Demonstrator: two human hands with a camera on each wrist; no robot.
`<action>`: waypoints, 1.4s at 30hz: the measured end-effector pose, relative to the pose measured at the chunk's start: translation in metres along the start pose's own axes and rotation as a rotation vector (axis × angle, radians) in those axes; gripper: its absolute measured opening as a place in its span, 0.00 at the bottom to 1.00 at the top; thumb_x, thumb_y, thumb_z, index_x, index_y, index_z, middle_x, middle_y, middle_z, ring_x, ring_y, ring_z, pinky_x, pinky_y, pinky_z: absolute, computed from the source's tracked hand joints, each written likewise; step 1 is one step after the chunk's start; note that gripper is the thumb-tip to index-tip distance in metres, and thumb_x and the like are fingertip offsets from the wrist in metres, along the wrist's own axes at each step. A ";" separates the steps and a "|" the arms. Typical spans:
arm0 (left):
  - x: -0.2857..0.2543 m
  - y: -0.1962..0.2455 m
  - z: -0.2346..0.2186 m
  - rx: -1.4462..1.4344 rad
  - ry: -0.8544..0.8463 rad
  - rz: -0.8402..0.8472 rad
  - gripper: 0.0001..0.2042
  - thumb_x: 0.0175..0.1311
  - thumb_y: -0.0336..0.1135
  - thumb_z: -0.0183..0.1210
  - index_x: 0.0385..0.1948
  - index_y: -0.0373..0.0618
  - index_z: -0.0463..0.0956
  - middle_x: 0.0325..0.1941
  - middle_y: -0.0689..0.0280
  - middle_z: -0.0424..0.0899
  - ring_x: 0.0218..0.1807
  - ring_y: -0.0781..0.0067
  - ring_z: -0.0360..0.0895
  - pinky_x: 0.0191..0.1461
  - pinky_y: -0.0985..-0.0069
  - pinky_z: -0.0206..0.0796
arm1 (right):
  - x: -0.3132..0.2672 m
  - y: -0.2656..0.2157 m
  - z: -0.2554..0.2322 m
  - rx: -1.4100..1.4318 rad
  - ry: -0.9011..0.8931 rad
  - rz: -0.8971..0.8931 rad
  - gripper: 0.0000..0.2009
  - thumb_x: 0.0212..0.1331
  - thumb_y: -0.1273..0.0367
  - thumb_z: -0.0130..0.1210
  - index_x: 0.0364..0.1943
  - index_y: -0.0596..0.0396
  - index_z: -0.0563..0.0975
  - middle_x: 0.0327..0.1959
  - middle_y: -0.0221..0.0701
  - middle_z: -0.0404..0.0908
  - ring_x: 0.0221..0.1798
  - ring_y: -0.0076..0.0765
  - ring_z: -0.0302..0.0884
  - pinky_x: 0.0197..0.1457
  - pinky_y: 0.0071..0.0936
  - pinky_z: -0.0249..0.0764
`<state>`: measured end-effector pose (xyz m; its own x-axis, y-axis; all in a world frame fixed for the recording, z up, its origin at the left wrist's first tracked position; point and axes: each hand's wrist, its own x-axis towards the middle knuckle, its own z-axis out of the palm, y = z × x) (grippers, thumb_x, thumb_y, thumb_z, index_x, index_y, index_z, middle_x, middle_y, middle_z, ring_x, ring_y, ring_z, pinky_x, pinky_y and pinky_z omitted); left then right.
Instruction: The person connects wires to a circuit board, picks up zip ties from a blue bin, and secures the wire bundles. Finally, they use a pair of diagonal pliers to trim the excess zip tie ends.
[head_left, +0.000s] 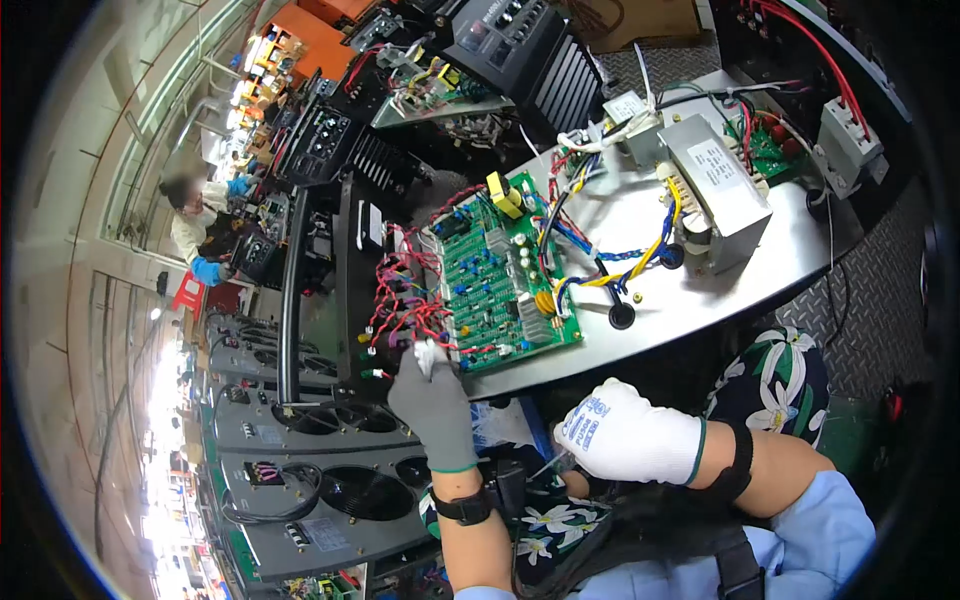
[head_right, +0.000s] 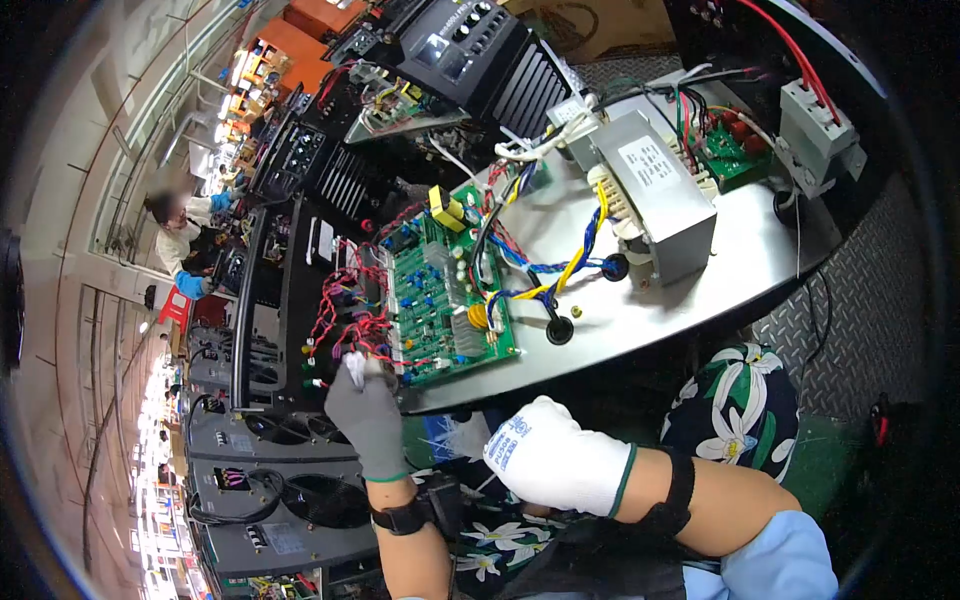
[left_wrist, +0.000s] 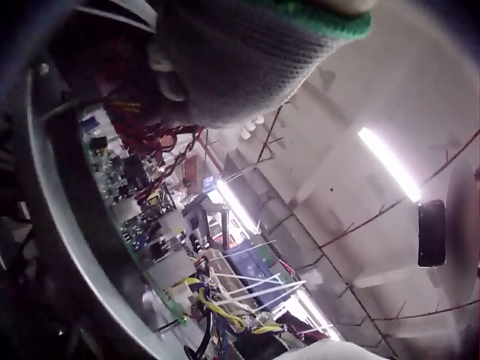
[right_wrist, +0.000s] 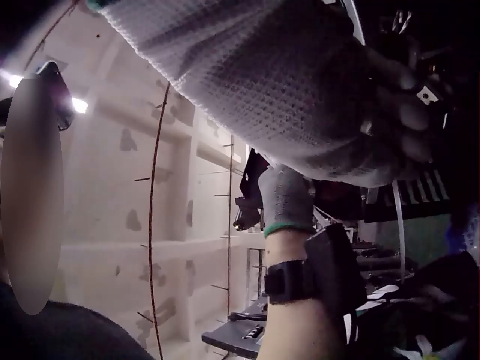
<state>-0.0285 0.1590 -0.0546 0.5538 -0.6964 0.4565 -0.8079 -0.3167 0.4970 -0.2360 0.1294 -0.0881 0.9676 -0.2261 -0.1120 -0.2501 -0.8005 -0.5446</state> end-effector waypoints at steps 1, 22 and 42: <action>0.005 0.000 0.000 0.003 -0.007 -0.009 0.06 0.58 0.30 0.54 0.30 0.36 0.76 0.22 0.55 0.78 0.23 0.64 0.77 0.29 0.70 0.65 | 0.002 0.002 0.005 -0.026 0.044 -0.009 0.08 0.55 0.65 0.48 0.29 0.52 0.76 0.17 0.32 0.76 0.22 0.42 0.78 0.31 0.41 0.72; -0.059 -0.047 -0.013 0.460 -0.150 -0.073 0.16 0.59 0.37 0.57 0.48 0.42 0.74 0.29 0.50 0.81 0.30 0.46 0.78 0.34 0.64 0.69 | 0.040 -0.003 0.006 0.007 0.529 0.298 0.05 0.52 0.67 0.52 0.32 0.49 0.74 0.25 0.35 0.77 0.31 0.44 0.78 0.31 0.41 0.72; -0.037 -0.061 0.004 -0.112 -0.412 -0.423 0.10 0.58 0.36 0.54 0.37 0.41 0.75 0.28 0.49 0.80 0.33 0.46 0.79 0.34 0.57 0.68 | 0.080 -0.013 0.008 -0.064 0.464 0.366 0.06 0.53 0.66 0.53 0.34 0.49 0.75 0.22 0.34 0.78 0.28 0.42 0.79 0.32 0.40 0.71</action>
<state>-0.0008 0.2013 -0.1047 0.6809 -0.7240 -0.1105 -0.4956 -0.5666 0.6583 -0.1555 0.1265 -0.0967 0.7060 -0.7011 0.0996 -0.5801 -0.6533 -0.4865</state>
